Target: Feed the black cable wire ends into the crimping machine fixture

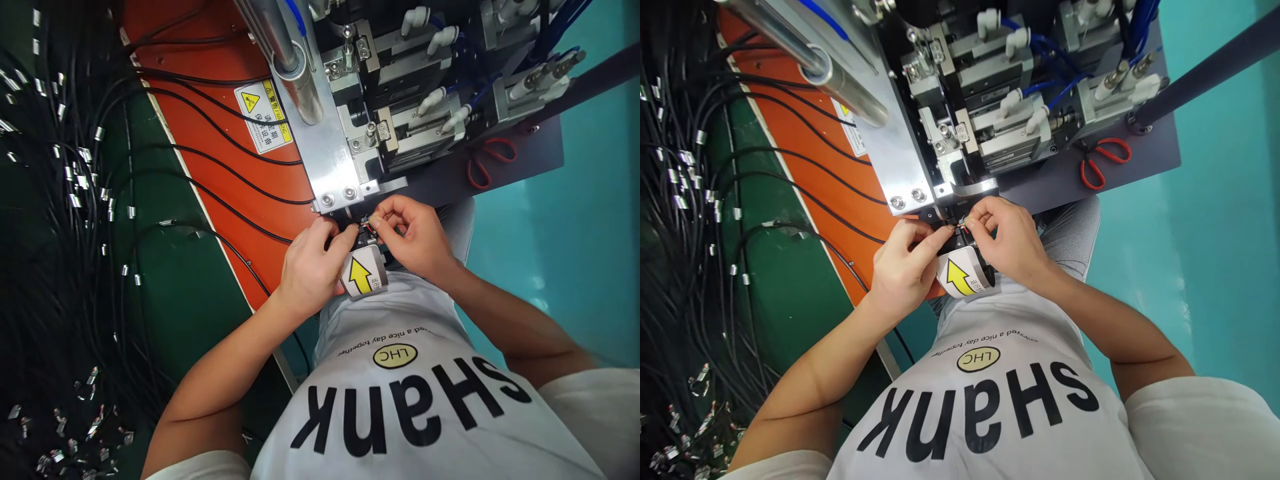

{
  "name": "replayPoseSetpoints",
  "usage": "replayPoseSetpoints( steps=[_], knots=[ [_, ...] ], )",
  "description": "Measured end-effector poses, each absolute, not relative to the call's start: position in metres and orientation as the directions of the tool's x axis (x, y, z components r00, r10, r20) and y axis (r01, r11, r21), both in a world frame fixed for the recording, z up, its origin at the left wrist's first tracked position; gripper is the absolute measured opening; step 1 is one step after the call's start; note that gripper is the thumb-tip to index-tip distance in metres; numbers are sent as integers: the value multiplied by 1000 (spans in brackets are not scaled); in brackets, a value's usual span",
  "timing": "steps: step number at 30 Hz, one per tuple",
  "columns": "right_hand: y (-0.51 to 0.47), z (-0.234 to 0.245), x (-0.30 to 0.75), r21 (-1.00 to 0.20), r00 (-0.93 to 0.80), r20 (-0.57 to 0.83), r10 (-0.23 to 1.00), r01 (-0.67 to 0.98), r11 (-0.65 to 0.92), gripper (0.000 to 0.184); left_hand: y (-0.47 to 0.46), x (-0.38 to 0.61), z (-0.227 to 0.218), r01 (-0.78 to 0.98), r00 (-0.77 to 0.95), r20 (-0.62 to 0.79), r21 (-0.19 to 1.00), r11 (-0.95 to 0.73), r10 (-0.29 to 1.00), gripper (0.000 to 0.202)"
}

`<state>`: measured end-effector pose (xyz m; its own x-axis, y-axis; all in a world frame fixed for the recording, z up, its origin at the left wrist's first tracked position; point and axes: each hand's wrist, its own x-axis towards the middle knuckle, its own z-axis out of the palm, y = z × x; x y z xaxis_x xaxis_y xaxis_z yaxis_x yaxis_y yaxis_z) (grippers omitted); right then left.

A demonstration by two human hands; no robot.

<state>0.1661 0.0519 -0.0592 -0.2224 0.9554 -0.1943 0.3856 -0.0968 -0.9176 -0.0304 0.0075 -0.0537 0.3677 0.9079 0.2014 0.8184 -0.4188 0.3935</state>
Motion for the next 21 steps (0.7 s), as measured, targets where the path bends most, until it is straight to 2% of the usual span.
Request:
replayPoseSetpoints(
  steps=[3,5,10,17,21],
  knots=[
    [52,-56,165,-869,-215,-126,969,495,-3,3,8,-29,-53,835,372,210,350,-424,904,32],
    [53,-58,166,-863,-213,-136,968,505,-10,3,9,-29,-52,842,371,219,330,-426,902,32],
    [55,-64,173,-924,-251,-291,923,322,-204,13,10,-30,-52,838,361,205,356,-413,909,33],
    [50,-61,165,-941,-160,-143,977,327,-85,10,10,-30,-52,842,341,203,368,-394,918,33],
    [49,-67,161,-952,-183,-177,967,282,-121,13,9,-30,-52,834,339,212,384,-397,917,33]
  ],
)
